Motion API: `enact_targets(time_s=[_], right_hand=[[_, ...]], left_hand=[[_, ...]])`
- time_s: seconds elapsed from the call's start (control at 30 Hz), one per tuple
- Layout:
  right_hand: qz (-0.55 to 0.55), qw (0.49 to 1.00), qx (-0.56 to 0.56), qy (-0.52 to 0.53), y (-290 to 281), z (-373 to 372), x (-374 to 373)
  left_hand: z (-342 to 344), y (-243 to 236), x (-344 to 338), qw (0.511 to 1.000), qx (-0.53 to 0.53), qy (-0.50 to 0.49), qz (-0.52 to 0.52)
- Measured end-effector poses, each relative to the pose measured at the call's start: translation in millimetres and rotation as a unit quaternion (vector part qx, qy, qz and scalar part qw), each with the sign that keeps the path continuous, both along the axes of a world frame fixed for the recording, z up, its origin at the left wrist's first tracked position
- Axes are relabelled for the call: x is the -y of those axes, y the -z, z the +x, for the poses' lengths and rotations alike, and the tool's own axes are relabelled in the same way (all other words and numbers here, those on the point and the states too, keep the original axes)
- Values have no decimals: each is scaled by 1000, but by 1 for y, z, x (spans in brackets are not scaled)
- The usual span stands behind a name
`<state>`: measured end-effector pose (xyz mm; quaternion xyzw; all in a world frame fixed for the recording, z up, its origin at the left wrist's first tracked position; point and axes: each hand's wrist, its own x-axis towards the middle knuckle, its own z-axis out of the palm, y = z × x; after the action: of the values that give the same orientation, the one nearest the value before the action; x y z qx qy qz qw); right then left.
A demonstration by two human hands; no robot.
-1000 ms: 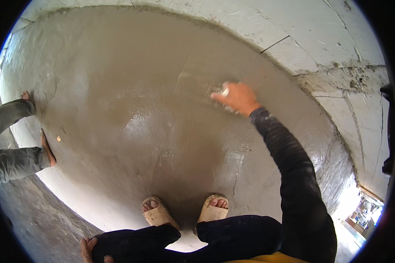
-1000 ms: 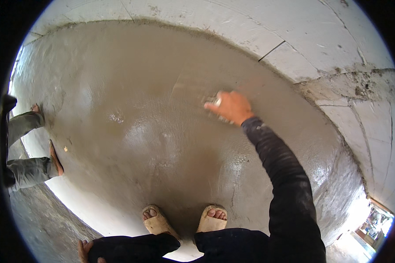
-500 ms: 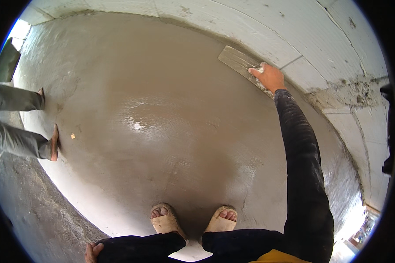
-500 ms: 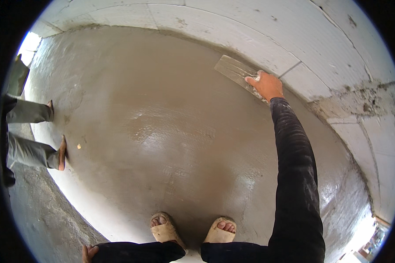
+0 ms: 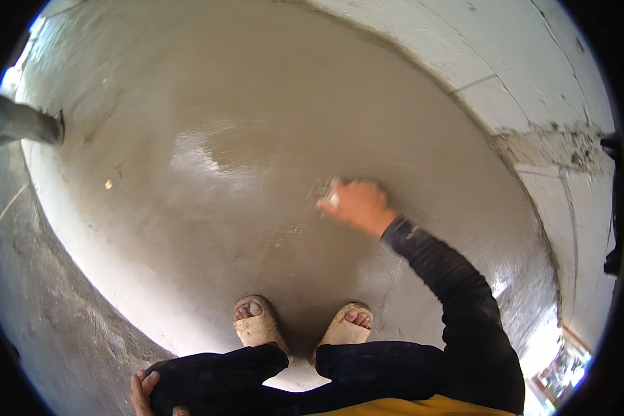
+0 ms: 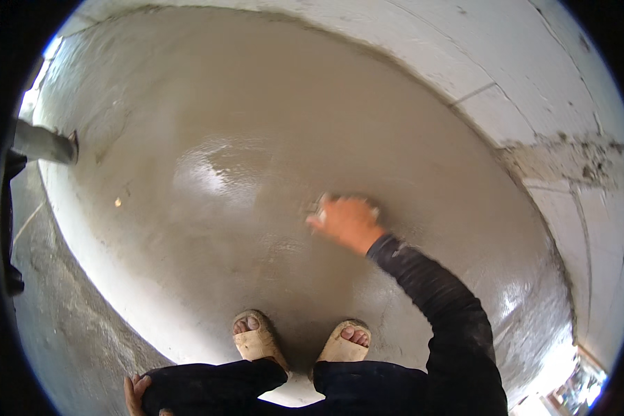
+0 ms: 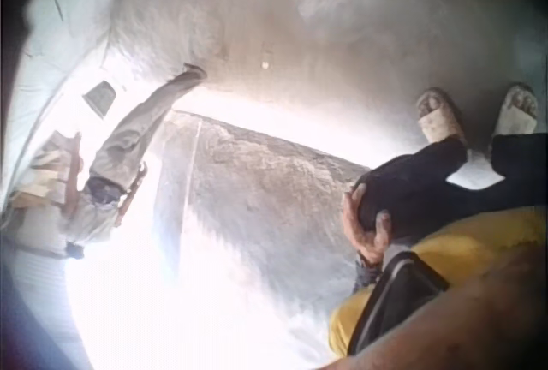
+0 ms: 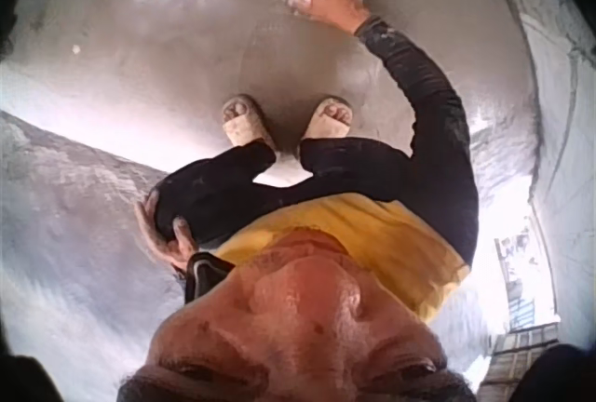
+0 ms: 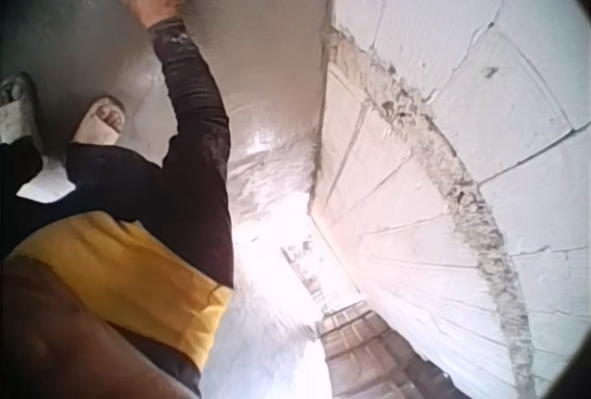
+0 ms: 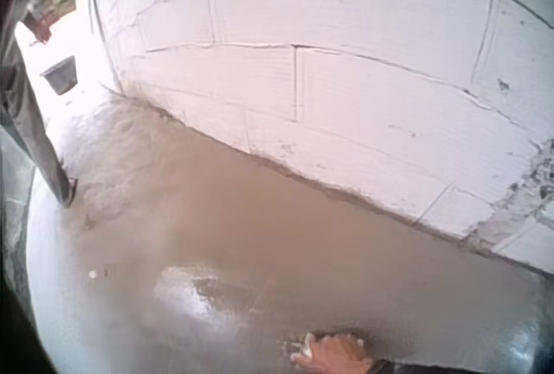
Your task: The person smooths a wet concrete floor using a trowel, repeatedly scooping cement from a bucket and spreading it to level the surface. The person walks along the floor while working and occasionally pauses to refill the trowel.
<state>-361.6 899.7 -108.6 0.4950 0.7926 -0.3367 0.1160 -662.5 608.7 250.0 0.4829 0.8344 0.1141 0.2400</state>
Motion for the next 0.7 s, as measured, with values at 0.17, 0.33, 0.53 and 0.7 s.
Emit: enact_targets(time_s=[0.17, 0.33, 0.53, 0.7], right_hand=[[69, 992, -34, -98, -8, 18, 101], [47, 983, -12, 175, -13, 137, 22], [204, 920, 134, 307, -9, 293, -101], [190, 913, 116, 342, 14, 298, -116]], left_hand=[[9, 12, -5, 998, 15, -27, 51], [12, 16, -9, 998, 23, -25, 61], [11, 16, -16, 997, 54, -11, 58], [15, 18, -12, 998, 7, 22, 54]])
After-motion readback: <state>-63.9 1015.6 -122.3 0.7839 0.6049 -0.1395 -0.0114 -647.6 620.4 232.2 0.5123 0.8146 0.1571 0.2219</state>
